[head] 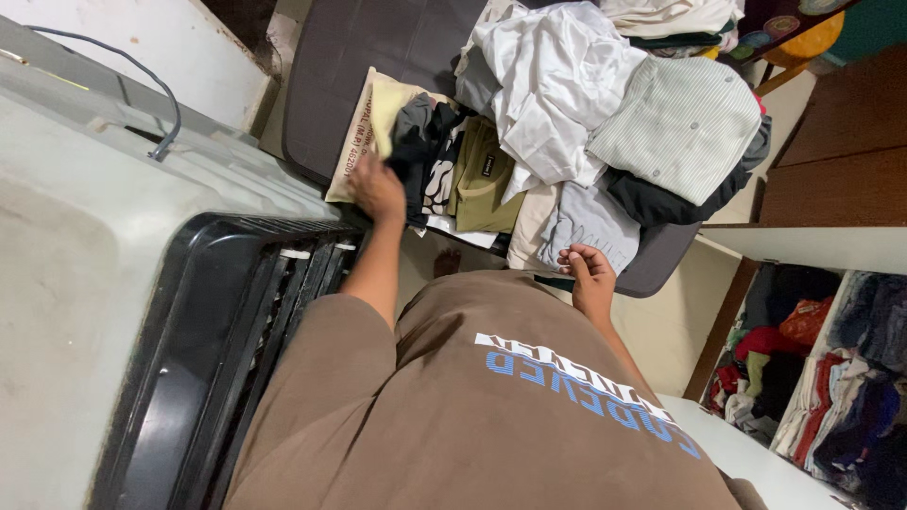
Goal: The person folds various garments from a pile on a chair and places them into a wardrobe. The person handles shirts, pants, and other clothing items one by one, folding them neatly before stacking them on shelves inside the wardrobe.
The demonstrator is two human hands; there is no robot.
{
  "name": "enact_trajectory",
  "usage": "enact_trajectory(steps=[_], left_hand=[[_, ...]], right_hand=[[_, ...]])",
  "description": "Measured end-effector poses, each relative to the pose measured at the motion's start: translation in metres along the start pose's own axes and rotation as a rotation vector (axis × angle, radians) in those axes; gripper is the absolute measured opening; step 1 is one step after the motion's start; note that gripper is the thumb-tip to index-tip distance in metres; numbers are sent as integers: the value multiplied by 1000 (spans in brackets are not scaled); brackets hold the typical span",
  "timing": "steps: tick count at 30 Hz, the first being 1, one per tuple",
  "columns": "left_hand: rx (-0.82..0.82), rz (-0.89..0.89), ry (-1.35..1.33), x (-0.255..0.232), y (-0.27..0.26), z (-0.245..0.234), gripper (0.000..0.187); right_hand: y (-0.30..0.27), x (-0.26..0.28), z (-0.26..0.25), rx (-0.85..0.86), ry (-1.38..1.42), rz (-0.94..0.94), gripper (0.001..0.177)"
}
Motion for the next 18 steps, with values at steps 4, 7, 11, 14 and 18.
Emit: enact_trajectory(steps=[4,7,11,14,18], left_hand=[[-50,-99,-30,30,25,2,50],[-93,-31,-20,26,17,2,68],[-85,-337,-187,15,-31,21,77],[33,-1093,-533,29,-72,62,86],[49,-1378,-1138,50,-74,103,75]], right_hand=[[-5,1,-2,5,28,-2,17],[-5,0,-6,-8,14,-4,17],[-9,0,-17,-36,23,-10,15],[-8,-2,-27,-52,56,-36,14],[-17,-9,-39,-80,119,-46,14]])
Point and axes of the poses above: each hand's wrist, its own y-axis towards the middle knuckle, its own z-axis out of the palm, x = y × z, the point moved 5 cm from there along y, towards the middle knuckle, and after that the axes turned 6 degrees about y, right-handed, at the moved point
